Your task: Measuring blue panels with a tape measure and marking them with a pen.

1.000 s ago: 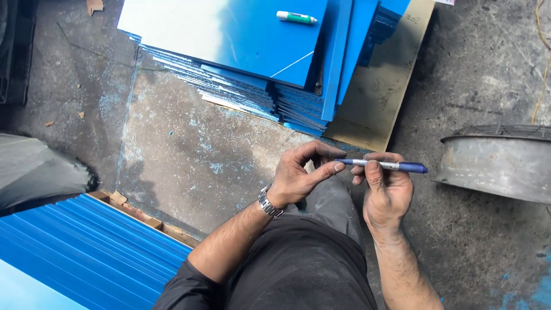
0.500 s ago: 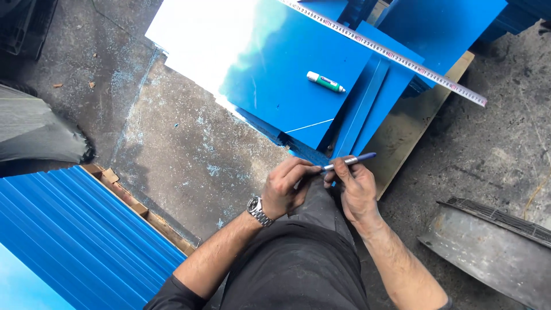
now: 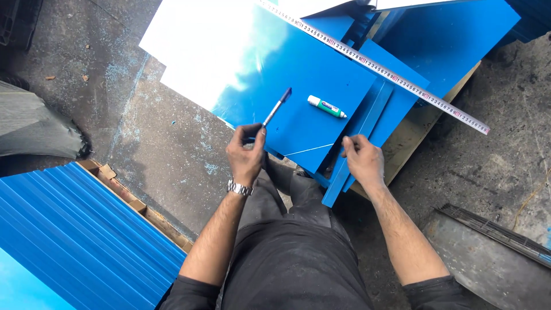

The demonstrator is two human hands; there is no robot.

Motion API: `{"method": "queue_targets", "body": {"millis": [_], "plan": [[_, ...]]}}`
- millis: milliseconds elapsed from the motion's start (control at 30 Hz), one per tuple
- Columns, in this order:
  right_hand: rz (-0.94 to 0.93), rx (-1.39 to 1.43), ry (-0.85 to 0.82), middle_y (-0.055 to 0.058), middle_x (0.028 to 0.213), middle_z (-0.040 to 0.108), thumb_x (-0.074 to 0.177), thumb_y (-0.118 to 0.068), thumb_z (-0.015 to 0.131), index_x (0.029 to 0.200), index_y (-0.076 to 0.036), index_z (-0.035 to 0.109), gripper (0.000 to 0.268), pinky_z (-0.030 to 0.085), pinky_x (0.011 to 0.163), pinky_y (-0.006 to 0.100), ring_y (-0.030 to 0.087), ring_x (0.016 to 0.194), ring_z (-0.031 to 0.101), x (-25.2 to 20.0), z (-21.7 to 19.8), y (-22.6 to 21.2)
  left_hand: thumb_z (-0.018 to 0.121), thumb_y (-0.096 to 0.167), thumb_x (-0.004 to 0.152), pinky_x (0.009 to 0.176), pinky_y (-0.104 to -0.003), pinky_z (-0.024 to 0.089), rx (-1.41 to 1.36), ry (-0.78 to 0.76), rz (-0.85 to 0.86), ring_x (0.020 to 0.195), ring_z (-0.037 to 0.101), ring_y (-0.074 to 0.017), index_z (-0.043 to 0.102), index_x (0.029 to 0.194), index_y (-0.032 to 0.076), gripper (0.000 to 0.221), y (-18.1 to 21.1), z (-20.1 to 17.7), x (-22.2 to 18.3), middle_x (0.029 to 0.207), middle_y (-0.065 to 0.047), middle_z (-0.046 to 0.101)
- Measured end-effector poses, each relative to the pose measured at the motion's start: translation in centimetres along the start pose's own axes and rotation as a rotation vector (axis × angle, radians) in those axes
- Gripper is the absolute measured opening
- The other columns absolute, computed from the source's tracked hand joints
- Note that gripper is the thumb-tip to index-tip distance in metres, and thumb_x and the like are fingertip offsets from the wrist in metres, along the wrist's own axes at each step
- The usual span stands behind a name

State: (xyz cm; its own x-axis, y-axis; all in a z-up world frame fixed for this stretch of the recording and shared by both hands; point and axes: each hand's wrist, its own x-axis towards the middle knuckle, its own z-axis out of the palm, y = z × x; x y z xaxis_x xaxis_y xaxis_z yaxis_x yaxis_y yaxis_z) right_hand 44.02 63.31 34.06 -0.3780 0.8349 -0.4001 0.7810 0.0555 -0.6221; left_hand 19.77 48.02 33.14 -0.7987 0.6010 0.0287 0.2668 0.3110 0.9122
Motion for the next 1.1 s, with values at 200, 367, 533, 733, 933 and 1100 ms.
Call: {"method": "queue_targets", "body": {"millis": [200, 367, 533, 733, 933, 1100], "plan": [[0.089, -0.248, 0.045, 0.009, 0.091, 0.078, 0.096, -0.034, 0.070, 0.107, -0.012, 0.075, 0.025, 0.059, 0.072, 0.048, 0.036, 0.085, 0.075, -1.7, 4.6, 3.5, 0.076, 0.018, 0.095, 0.070, -0.034, 0.057, 0.203, -0.025, 0.245, 0.083, 0.070, -0.0231, 0.072, 0.105, 0.016, 0.011, -3.9, 0.8, 7.8, 0.089, -0.005, 0.074], [0.160, -0.442, 0.195, 0.011, 0.091, 0.072, 0.089, -0.034, 0.075, 0.110, -0.010, 0.072, 0.032, 0.060, 0.069, 0.051, 0.038, 0.078, 0.074, -2.3, 9.4, 3.5, 0.077, 0.016, 0.089, 0.073, -0.033, 0.050, 0.327, -0.115, 0.502, 0.082, 0.064, -0.0189, 0.070, 0.104, 0.020, 0.017, -4.5, 2.0, 12.8, 0.091, 0.002, 0.068], [0.302, -0.502, 0.268, 0.019, 0.091, 0.072, 0.091, -0.025, 0.072, 0.105, -0.004, 0.069, 0.026, 0.059, 0.066, 0.059, 0.046, 0.074, 0.073, -2.2, 11.9, 2.4, 0.078, 0.016, 0.083, 0.072, -0.040, 0.049, 0.367, -0.240, 0.609, 0.084, 0.059, -0.0268, 0.066, 0.100, 0.017, 0.021, -4.7, 2.0, 15.2, 0.093, -0.002, 0.059], [0.537, -0.296, 0.336, 0.009, 0.076, 0.075, 0.086, -0.033, 0.076, 0.092, -0.011, 0.073, 0.024, 0.057, 0.068, 0.053, 0.045, 0.078, 0.074, -3.0, 11.6, 1.8, 0.078, 0.017, 0.083, 0.074, -0.038, 0.049, 0.287, -0.326, 0.623, 0.084, 0.058, -0.0266, 0.066, 0.101, 0.017, 0.021, -4.5, 1.6, 16.3, 0.098, -0.002, 0.057], [0.618, -0.046, 0.411, 0.009, 0.075, 0.075, 0.085, -0.033, 0.078, 0.095, -0.008, 0.077, 0.028, 0.058, 0.065, 0.046, 0.038, 0.080, 0.075, -6.3, 9.8, -0.1, 0.078, 0.017, 0.086, 0.076, -0.042, 0.051, 0.226, -0.415, 0.590, 0.087, 0.060, -0.0306, 0.067, 0.105, 0.014, 0.023, -4.7, 0.9, 16.9, 0.102, -0.006, 0.059], [0.623, 0.357, 0.467, 0.010, 0.077, 0.075, 0.096, -0.022, 0.076, 0.107, -0.002, 0.074, 0.023, 0.052, 0.050, 0.032, 0.019, 0.058, 0.068, -9.5, 9.1, 0.0, 0.077, 0.023, 0.089, 0.075, -0.039, 0.050, 0.237, -0.442, 0.551, 0.086, 0.061, -0.0279, 0.067, 0.107, 0.014, 0.022, -3.8, 0.3, 17.2, 0.102, -0.005, 0.059]]}}
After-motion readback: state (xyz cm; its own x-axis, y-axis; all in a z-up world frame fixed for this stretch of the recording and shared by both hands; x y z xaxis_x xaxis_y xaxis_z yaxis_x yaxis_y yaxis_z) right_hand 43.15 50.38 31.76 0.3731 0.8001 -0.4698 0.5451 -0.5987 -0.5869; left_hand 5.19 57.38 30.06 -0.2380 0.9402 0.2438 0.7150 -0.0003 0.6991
